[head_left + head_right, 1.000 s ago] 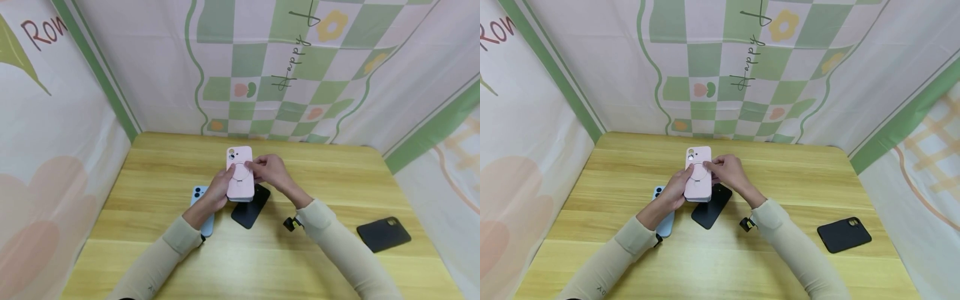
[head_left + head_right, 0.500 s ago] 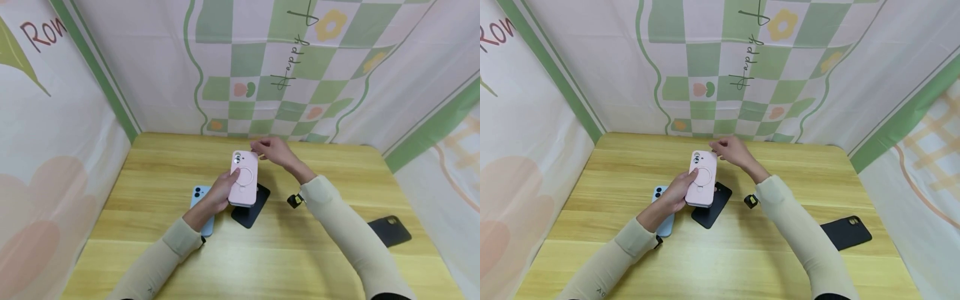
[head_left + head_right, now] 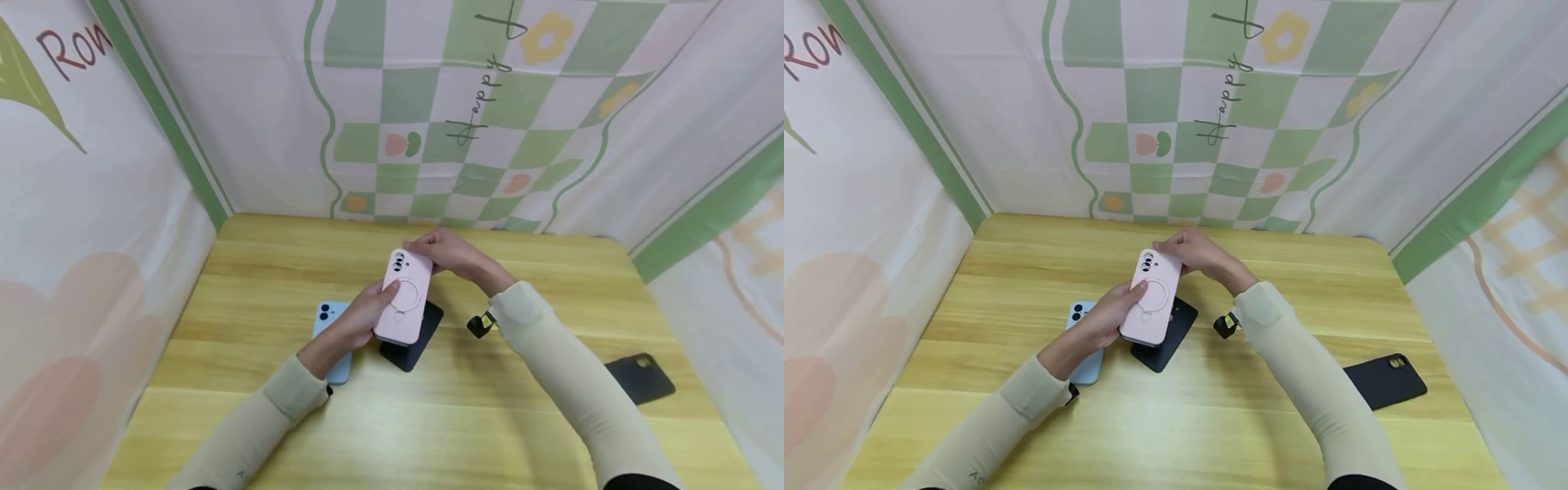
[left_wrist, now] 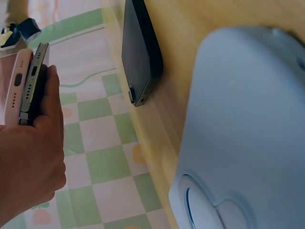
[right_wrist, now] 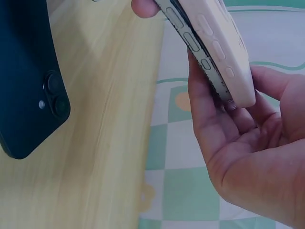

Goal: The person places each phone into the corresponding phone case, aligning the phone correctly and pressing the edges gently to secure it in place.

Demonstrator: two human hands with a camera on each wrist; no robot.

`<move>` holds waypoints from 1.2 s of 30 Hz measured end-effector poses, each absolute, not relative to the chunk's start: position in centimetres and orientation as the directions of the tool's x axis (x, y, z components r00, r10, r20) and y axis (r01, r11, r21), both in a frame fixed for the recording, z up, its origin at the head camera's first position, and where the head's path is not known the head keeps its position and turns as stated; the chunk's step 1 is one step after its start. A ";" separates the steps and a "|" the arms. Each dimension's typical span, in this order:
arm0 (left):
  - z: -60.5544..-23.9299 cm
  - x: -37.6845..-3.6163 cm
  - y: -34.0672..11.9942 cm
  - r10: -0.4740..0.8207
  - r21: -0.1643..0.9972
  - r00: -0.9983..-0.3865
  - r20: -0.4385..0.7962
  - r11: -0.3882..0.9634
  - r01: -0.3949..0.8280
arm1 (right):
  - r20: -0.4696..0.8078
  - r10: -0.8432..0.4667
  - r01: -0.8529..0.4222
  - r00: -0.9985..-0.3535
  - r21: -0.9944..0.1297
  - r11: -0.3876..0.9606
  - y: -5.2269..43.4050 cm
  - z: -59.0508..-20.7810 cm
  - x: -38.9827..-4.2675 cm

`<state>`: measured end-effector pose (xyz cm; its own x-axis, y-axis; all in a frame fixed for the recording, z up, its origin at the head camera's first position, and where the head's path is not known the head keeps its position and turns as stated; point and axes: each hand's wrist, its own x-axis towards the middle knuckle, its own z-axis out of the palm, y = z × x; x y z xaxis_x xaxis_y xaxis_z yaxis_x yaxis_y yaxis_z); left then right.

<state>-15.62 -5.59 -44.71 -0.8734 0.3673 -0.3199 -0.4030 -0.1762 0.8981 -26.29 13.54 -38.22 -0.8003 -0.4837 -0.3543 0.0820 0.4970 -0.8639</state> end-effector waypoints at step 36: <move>-44.6 -14.7 -6.3 0.433 0.894 -0.854 -0.288 -0.197 -0.402 | -0.322 -0.522 0.067 -0.790 -0.891 0.449 13.5 -38.4 -26.0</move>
<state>-14.71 -6.31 -44.61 -0.8542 0.4326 -0.2883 -0.4017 -0.1974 0.8942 -26.05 13.48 -38.38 -0.7902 -0.5215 -0.3220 0.0666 0.4492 -0.8909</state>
